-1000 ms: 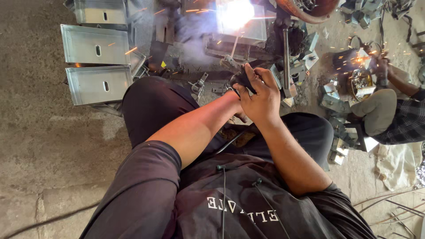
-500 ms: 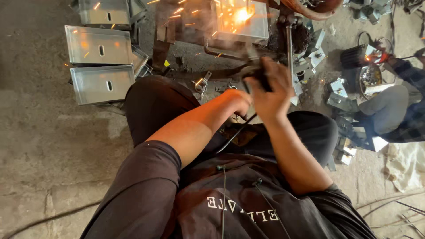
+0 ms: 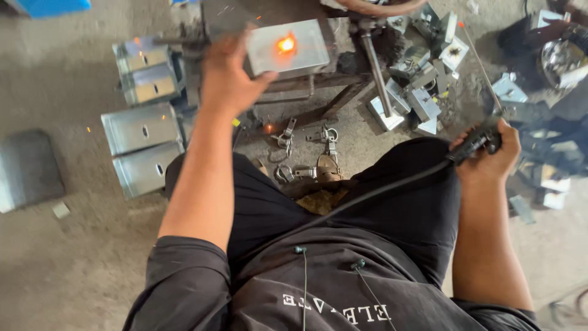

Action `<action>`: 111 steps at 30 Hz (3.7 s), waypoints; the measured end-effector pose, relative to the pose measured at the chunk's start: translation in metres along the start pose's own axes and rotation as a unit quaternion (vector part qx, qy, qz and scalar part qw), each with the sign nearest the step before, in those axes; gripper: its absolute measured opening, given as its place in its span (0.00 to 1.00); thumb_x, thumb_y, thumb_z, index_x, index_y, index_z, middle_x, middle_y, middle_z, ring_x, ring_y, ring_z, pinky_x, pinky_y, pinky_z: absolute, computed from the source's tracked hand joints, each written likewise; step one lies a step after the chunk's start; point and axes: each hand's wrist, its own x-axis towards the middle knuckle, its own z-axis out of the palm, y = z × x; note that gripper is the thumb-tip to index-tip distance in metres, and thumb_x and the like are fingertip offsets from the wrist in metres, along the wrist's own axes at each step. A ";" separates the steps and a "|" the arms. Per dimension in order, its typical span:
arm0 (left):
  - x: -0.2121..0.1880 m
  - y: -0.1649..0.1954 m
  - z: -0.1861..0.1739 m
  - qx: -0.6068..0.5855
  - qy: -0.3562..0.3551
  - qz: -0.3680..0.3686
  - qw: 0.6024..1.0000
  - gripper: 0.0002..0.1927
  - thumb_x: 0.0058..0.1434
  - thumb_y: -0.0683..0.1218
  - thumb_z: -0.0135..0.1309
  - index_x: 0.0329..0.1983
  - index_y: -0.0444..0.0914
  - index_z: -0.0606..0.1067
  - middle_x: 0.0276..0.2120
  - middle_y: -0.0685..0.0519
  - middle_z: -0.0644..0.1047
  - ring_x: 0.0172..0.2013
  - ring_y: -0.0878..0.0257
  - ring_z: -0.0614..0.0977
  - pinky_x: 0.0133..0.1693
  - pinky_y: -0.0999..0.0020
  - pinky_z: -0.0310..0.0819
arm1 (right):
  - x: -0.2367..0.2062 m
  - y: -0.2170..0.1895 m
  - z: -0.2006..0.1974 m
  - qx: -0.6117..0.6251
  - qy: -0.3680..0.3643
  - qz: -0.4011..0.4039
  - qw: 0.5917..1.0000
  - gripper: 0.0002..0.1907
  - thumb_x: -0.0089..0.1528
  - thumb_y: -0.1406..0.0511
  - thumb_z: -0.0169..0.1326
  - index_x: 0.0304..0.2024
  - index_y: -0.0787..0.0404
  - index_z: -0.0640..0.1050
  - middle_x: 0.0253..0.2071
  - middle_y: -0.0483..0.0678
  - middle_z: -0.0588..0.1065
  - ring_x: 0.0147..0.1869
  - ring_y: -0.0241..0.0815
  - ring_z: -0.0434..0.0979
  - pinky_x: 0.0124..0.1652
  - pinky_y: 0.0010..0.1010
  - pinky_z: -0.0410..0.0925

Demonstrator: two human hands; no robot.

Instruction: The person welds metal brackets to small metal boxes using a welding torch. They pick up a metal box, place a bracket on it, and weld it in place, repeating this process for multiple items.

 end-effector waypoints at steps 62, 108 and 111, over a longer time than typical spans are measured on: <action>-0.220 -0.189 -0.025 0.215 -0.319 -0.433 0.815 0.39 0.60 0.67 0.55 0.70 0.45 0.64 0.70 0.46 0.62 0.67 0.36 0.61 0.62 0.36 0.58 | -0.019 0.087 0.139 -0.342 -0.270 -0.233 0.869 0.16 0.77 0.72 0.58 0.33 0.70 0.74 0.29 0.50 0.74 0.30 0.35 0.73 0.34 0.27 0.67; 0.088 0.068 0.043 0.324 -0.451 -0.017 0.831 0.26 0.48 0.52 0.70 0.53 0.57 0.82 0.51 0.48 0.79 0.56 0.49 0.77 0.59 0.56 0.70 | 0.067 0.142 0.156 -0.426 -0.293 -0.133 0.845 0.12 0.61 0.64 0.63 0.44 0.65 0.82 0.34 0.45 0.83 0.36 0.33 0.81 0.38 0.27 0.74; 0.137 0.091 0.058 0.260 -0.475 -0.020 0.840 0.31 0.46 0.54 0.72 0.57 0.52 0.80 0.51 0.46 0.78 0.53 0.45 0.78 0.53 0.48 0.73 | 0.063 0.142 0.168 -0.453 -0.306 -0.096 0.832 0.23 0.58 0.61 0.66 0.53 0.64 0.78 0.42 0.49 0.81 0.39 0.38 0.82 0.40 0.30 0.75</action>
